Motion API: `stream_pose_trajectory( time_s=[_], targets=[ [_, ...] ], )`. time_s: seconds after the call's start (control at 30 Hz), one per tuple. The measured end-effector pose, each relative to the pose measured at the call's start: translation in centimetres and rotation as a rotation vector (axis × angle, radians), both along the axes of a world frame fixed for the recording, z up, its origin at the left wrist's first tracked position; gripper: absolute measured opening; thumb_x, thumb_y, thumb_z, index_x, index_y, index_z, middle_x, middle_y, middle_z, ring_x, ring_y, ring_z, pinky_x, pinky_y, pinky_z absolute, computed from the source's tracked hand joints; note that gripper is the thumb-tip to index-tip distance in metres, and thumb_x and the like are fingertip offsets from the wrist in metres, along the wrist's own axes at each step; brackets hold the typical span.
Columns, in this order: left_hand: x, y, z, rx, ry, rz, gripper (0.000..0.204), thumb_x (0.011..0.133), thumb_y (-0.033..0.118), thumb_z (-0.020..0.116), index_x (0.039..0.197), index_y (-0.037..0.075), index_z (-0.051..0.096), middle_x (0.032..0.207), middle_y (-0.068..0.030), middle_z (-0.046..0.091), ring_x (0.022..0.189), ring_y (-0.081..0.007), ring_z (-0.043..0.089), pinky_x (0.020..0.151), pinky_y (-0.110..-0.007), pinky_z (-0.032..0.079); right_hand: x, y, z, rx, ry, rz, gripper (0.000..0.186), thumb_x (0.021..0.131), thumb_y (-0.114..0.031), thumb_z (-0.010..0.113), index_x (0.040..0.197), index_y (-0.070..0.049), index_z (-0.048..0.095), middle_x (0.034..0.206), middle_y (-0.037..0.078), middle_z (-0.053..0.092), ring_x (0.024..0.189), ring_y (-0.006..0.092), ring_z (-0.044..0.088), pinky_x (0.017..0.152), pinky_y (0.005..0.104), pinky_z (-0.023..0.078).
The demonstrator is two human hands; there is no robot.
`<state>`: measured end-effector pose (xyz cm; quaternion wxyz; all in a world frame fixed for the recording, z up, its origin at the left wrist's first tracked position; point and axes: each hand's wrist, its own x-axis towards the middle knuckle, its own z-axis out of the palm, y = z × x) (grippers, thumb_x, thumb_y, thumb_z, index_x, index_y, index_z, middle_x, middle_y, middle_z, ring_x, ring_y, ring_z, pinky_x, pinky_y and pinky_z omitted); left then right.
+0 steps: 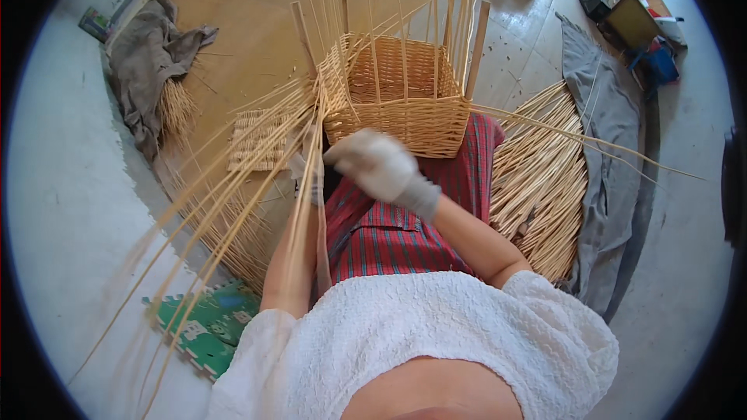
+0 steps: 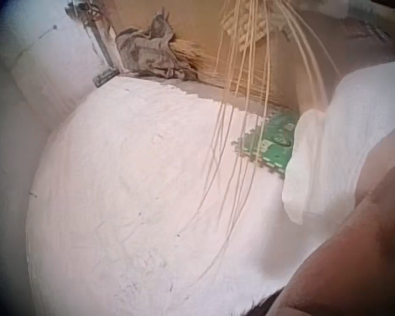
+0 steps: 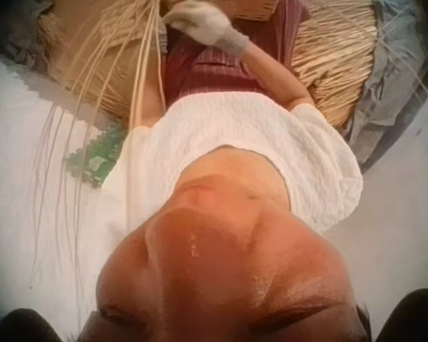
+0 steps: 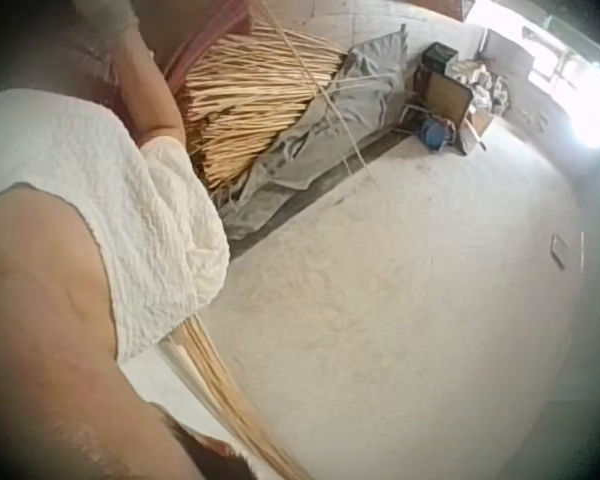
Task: The person weaves a basket by hand using thin wooden strips. They interlace the strips through vertical stakes, periodically rotate the basket, and use a small hammer to tighten the weave. The basket grows in height as the person continues weaving.
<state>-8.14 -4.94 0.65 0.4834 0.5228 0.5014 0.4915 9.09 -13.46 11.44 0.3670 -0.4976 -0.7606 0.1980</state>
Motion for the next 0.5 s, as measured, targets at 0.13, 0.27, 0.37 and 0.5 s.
stream_pose_trajectory(
  time_s=[0.13,0.27,0.37,0.5],
  targets=[
    [-1.1,-2.2,5.4,-0.086,0.004,-0.177,0.058,0.091,0.012,0.076,0.142,0.005,0.048,0.096,-0.0079,0.068,0.077,-0.016,0.062,0.068,-0.029,0.053,-5.9,1.8,-0.4,0.528,0.001,0.23,0.033,0.088,-0.019,0.065,0.121,-0.02,0.07,0.096,0.006,0.068,0.1,0.0276,0.066,0.092,0.043,0.053],
    [-0.4,-3.4,11.7,0.053,0.109,-0.303,0.061,0.091,0.007,0.076,0.144,0.008,0.046,0.092,-0.0048,0.067,0.071,-0.009,0.058,0.064,-0.025,0.051,-0.2,-0.5,0.0,0.294,-0.078,0.442,0.029,0.09,-0.018,0.062,0.116,-0.024,0.072,0.083,0.003,0.065,0.094,0.0243,0.067,0.086,0.038,0.055],
    [1.5,-2.6,14.0,0.166,0.082,-0.368,0.04,0.093,0.004,0.072,0.13,0.004,0.058,0.086,-0.004,0.066,0.072,-0.0088,0.059,0.066,-0.024,0.052,0.1,0.9,2.3,0.108,-0.243,0.519,0.023,0.088,-0.015,0.062,0.108,-0.024,0.071,0.079,0.002,0.069,0.081,0.0246,0.07,0.072,0.0368,0.057],
    [-2.4,-1.6,11.7,0.07,-0.366,-0.202,0.015,0.099,0.016,0.069,0.103,0.002,0.063,0.071,-0.0022,0.06,0.068,-0.0102,0.059,0.068,-0.025,0.054,1.7,6.0,4.7,0.276,0.135,0.117,0.026,0.083,-0.01,0.062,0.107,-0.017,0.07,0.089,0.011,0.072,0.079,0.0319,0.07,0.067,0.0408,0.058]
  ],
)
